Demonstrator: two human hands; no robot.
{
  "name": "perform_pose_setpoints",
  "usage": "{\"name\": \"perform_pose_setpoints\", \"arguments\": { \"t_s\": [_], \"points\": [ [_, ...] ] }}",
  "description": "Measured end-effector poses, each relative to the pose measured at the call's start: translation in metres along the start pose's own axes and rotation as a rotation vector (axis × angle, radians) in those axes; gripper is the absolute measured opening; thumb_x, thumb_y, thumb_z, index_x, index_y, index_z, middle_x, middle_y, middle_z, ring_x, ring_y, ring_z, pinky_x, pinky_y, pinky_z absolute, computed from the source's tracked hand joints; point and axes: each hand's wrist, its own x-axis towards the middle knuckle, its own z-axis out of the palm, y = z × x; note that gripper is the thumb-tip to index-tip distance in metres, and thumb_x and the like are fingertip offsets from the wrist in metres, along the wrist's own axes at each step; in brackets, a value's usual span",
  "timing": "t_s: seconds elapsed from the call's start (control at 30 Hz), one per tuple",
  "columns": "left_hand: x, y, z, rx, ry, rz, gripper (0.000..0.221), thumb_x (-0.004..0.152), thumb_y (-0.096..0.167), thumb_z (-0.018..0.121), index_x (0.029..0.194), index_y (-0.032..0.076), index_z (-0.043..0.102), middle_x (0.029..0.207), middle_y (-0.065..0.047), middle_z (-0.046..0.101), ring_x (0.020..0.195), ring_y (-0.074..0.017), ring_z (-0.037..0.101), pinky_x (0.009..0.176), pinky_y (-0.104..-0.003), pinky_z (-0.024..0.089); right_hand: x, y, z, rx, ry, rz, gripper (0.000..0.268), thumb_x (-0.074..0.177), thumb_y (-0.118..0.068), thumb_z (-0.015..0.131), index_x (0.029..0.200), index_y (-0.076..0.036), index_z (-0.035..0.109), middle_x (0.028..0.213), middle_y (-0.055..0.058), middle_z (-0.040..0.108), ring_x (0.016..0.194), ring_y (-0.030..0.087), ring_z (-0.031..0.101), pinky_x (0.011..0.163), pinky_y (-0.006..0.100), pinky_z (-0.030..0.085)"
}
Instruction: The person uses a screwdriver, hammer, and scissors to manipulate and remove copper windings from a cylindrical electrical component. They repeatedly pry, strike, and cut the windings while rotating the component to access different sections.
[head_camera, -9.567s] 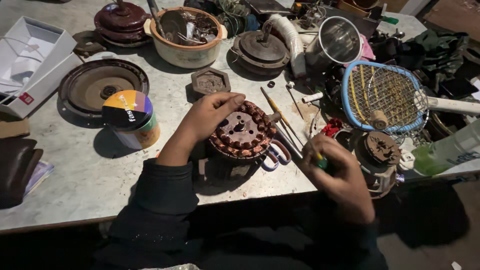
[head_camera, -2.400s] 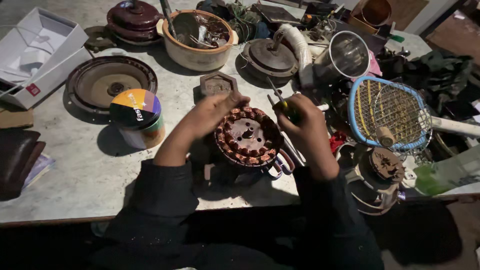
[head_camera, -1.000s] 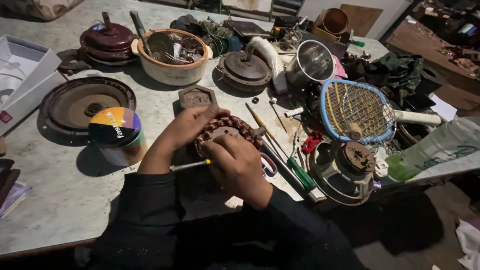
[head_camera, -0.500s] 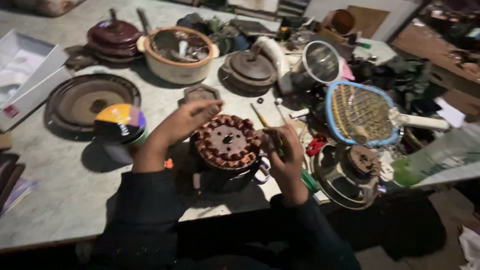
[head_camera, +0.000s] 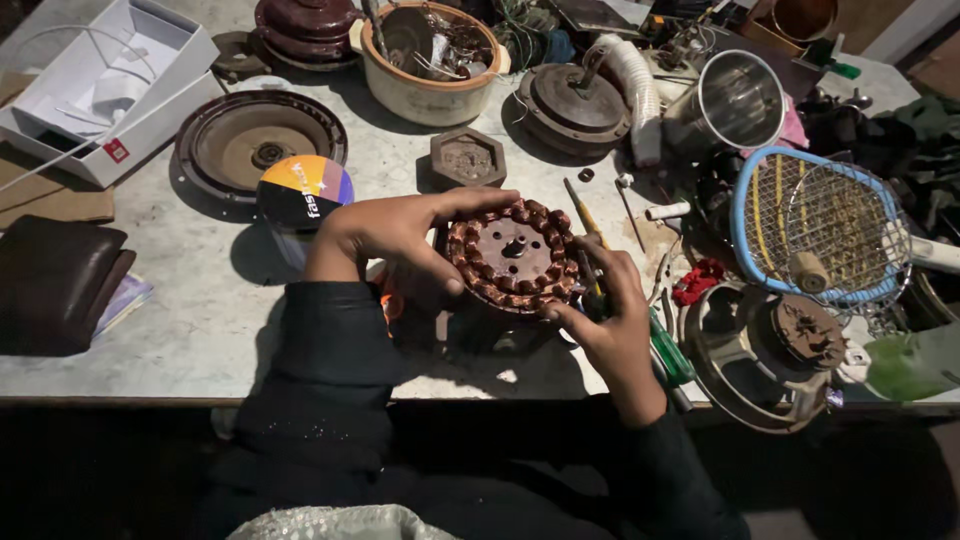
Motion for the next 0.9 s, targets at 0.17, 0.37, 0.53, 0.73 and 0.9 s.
{"name": "perform_pose_setpoints", "arguments": {
  "t_s": [0.17, 0.37, 0.53, 0.73, 0.9],
  "points": [
    [-0.002, 0.002, 0.004, 0.02, 0.09, -0.059, 0.124, 0.058, 0.02, 0.094, 0.164, 0.022, 0.029, 0.17, -0.012, 0.034, 0.152, -0.0249, 0.039, 0.123, -0.039, 0.034, 0.001, 0.012, 0.001, 0.086, -0.017, -0.04, 0.079, 0.077, -0.019, 0.09, 0.144, 0.001, 0.054, 0.13, 0.012, 0.06, 0.124, 0.024, 0.063, 0.107, 0.035, 0.053],
    [0.012, 0.015, 0.014, 0.286, 0.124, -0.257, 0.142, 0.048, 0.03, 0.101, 0.162, 0.032, 0.017, 0.17, -0.016, 0.02, 0.153, -0.0369, 0.027, 0.118, -0.048, 0.032, 0.003, 0.01, -0.015, 0.272, -0.089, 0.11, 0.082, 0.079, -0.014, 0.086, 0.149, -0.001, 0.045, 0.134, 0.014, 0.055, 0.126, 0.025, 0.06, 0.105, 0.039, 0.053],
    [0.012, 0.032, 0.026, 0.426, 0.116, -0.418, 0.146, 0.046, 0.047, 0.1, 0.161, 0.036, 0.011, 0.165, -0.03, 0.005, 0.151, -0.047, 0.022, 0.115, -0.054, 0.034, -0.016, -0.014, -0.038, 0.085, -0.066, 0.241, 0.069, 0.087, -0.008, 0.075, 0.146, -0.002, 0.04, 0.124, 0.015, 0.056, 0.101, 0.02, 0.064, 0.084, 0.037, 0.058],
    [0.01, 0.037, 0.035, 0.441, 0.158, -0.414, 0.145, 0.047, 0.055, 0.097, 0.162, 0.031, 0.013, 0.162, -0.035, 0.012, 0.148, -0.0483, 0.029, 0.115, -0.05, 0.037, -0.034, -0.065, -0.072, -0.324, -0.417, 0.054, 0.053, 0.089, -0.006, 0.068, 0.139, -0.013, 0.053, 0.106, 0.008, 0.066, 0.082, 0.019, 0.069, 0.068, 0.033, 0.059],
    [0.009, 0.035, 0.038, 0.482, 0.184, -0.364, 0.143, 0.048, 0.055, 0.1, 0.161, 0.024, 0.017, 0.157, -0.037, 0.016, 0.146, -0.0503, 0.029, 0.115, -0.049, 0.035, -0.029, -0.106, -0.07, -0.523, -0.537, 0.005, 0.062, 0.082, -0.014, 0.071, 0.142, -0.017, 0.056, 0.097, 0.009, 0.07, 0.071, 0.029, 0.071, 0.056, 0.039, 0.055]
  ]
}}
